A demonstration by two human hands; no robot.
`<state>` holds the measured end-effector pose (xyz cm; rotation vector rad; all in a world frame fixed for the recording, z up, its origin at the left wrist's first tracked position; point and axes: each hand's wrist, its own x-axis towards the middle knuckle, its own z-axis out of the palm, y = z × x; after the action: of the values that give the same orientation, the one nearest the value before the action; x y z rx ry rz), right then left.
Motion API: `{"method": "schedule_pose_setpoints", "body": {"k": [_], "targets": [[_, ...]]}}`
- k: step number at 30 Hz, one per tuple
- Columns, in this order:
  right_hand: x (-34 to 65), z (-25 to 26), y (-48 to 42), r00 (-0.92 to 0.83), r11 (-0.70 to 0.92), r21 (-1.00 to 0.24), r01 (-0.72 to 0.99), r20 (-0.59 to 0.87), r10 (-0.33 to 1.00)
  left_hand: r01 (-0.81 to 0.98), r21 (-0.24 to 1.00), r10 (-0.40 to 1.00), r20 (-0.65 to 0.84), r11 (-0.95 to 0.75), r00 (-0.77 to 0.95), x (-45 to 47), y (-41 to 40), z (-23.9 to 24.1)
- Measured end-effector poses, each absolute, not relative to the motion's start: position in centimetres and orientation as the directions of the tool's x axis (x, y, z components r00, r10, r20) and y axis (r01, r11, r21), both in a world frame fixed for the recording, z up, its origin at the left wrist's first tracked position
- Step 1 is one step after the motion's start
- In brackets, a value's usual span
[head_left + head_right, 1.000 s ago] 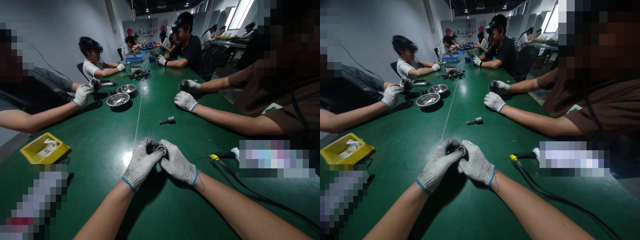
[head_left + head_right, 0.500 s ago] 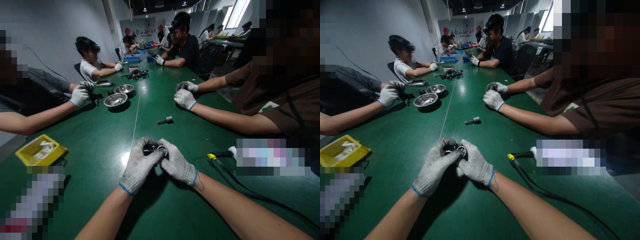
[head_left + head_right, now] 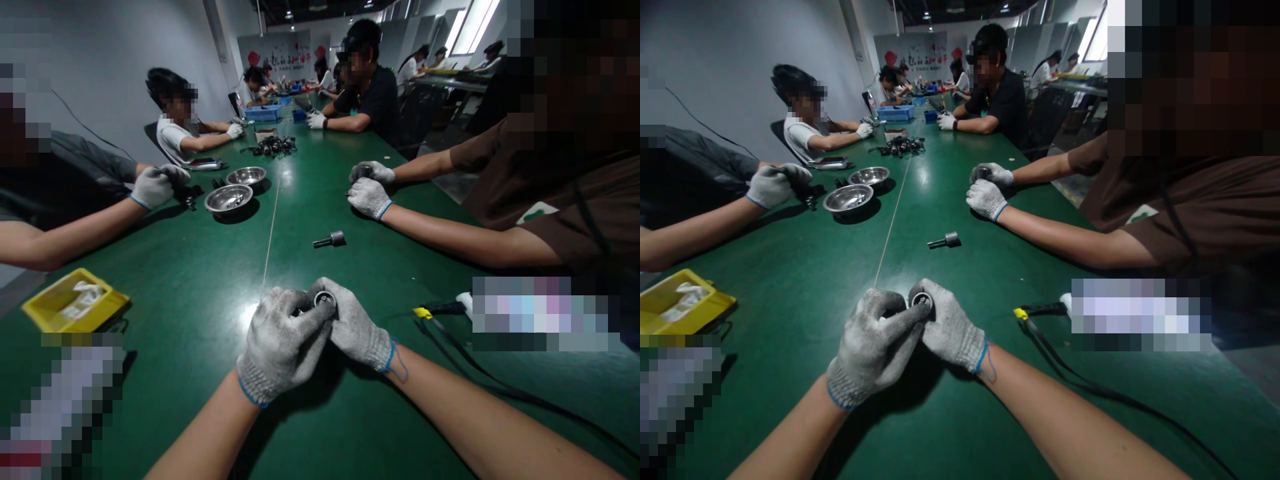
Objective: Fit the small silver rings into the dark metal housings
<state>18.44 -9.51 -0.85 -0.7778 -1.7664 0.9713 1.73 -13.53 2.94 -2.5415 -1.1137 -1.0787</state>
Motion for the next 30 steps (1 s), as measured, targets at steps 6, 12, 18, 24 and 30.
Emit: {"method": "schedule_pose_setpoints", "body": {"k": [6,12,18,24,30], "targets": [[18.5,-0.7,-9.5,-0.37,0.481,-0.873,0.083,0.422,0.828,0.71,0.162,0.609,0.662,-0.686,0.437,1.8,-13.5,3.0],[18.6,-0.8,-9.4,-0.381,0.469,-0.882,0.056,0.415,0.826,0.663,0.347,0.687,0.633,-0.663,0.356,2.2,-13.7,3.0],[18.7,-1.2,-9.3,-0.381,0.449,-0.892,0.055,0.397,0.835,0.586,0.609,0.81,0.568,-0.534,0.148,2.5,-13.8,2.3],[18.2,-1.5,-9.7,-0.27,0.489,-0.869,0.075,0.454,0.849,0.56,0.707,0.881,0.463,-0.432,0.096,2.7,-13.2,2.1],[17.9,-2.4,-10.7,-0.275,0.518,-0.845,0.128,0.472,0.838,0.458,0.818,0.937,0.322,-0.348,0.137,2.8,-12.6,2.1]]}}
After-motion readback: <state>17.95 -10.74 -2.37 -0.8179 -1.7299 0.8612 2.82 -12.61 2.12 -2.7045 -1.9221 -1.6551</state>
